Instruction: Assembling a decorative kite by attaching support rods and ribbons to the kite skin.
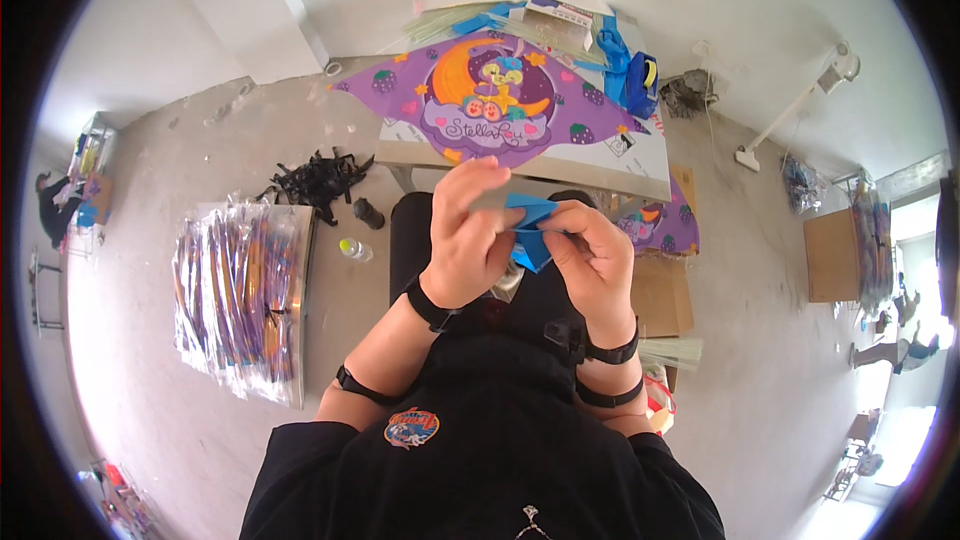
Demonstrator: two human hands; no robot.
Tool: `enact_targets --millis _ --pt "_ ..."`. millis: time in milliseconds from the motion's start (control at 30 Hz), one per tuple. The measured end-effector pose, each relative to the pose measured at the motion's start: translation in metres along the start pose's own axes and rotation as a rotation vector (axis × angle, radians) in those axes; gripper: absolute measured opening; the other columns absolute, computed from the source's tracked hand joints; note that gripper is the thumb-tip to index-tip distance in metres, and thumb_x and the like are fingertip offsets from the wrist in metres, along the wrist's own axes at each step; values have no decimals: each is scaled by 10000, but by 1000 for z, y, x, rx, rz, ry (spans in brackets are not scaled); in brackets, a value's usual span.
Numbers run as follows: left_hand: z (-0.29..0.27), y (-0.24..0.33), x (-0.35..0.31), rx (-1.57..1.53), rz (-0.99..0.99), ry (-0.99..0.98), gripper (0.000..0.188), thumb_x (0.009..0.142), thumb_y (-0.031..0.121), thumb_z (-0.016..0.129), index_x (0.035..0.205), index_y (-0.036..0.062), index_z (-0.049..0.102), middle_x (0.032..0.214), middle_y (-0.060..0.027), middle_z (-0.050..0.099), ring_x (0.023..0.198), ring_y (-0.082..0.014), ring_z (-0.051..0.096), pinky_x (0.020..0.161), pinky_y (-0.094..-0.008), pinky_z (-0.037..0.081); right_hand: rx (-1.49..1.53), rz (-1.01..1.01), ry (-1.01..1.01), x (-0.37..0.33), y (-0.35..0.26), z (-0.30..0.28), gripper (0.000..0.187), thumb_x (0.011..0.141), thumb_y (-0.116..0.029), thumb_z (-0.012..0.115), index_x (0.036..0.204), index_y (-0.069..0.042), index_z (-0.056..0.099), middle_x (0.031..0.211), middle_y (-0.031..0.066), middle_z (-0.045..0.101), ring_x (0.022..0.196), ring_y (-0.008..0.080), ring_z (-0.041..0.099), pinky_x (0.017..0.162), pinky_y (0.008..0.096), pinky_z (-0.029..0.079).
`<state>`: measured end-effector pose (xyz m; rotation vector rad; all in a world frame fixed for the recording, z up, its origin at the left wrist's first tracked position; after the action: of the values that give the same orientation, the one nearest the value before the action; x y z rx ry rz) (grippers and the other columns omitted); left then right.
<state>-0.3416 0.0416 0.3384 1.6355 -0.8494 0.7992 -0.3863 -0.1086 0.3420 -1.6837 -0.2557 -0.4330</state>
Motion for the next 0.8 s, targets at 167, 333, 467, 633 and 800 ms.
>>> enact_targets --millis 167,333,467,633,800 --pt "1 -4 -32 161 312 -14 263 645 -132 661 827 32 565 1043 -112 640 974 -331 643 875 -458 505 156 242 -8 -20 25 6 82 854 55 628 926 20 614 813 25 630 709 59 551 620 199 437" --pt "12 -33 -35 21 120 -168 273 721 -128 639 910 18 508 995 -142 655 952 -321 655 905 -471 497 329 464 -40 -18 57 5 73 888 34 612 959 18 614 807 -1 621 722 33 546 637 182 442" --pt "26 -76 -51 -127 -241 -53 196 825 -108 588 951 15 503 1002 -151 659 949 -277 660 882 -409 503 412 584 -40 -6 103 5 62 907 2 607 966 11 622 820 -3 632 723 35 562 650 183 450" --pt "47 -163 -91 -322 -1060 113 52 942 13 554 980 10 519 880 -79 622 782 -117 592 726 -255 492 514 710 145 1 183 9 78 921 -16 587 991 0 619 856 11 644 742 54 582 700 199 470" --pt "50 -267 -129 112 -965 -252 95 883 75 628 917 18 560 759 -95 569 693 -205 583 642 -324 469 169 739 218 7 281 15 63 924 -77 603 896 -21 608 764 -38 573 658 37 496 609 200 401"
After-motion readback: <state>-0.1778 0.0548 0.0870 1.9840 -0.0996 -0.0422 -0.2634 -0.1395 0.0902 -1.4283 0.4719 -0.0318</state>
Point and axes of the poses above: each hand's wrist, its own x-axis towards the middle knuckle, its own z-axis out of the palm, y = z × x, the point moved 3 cm from there along x, towards the middle knuckle
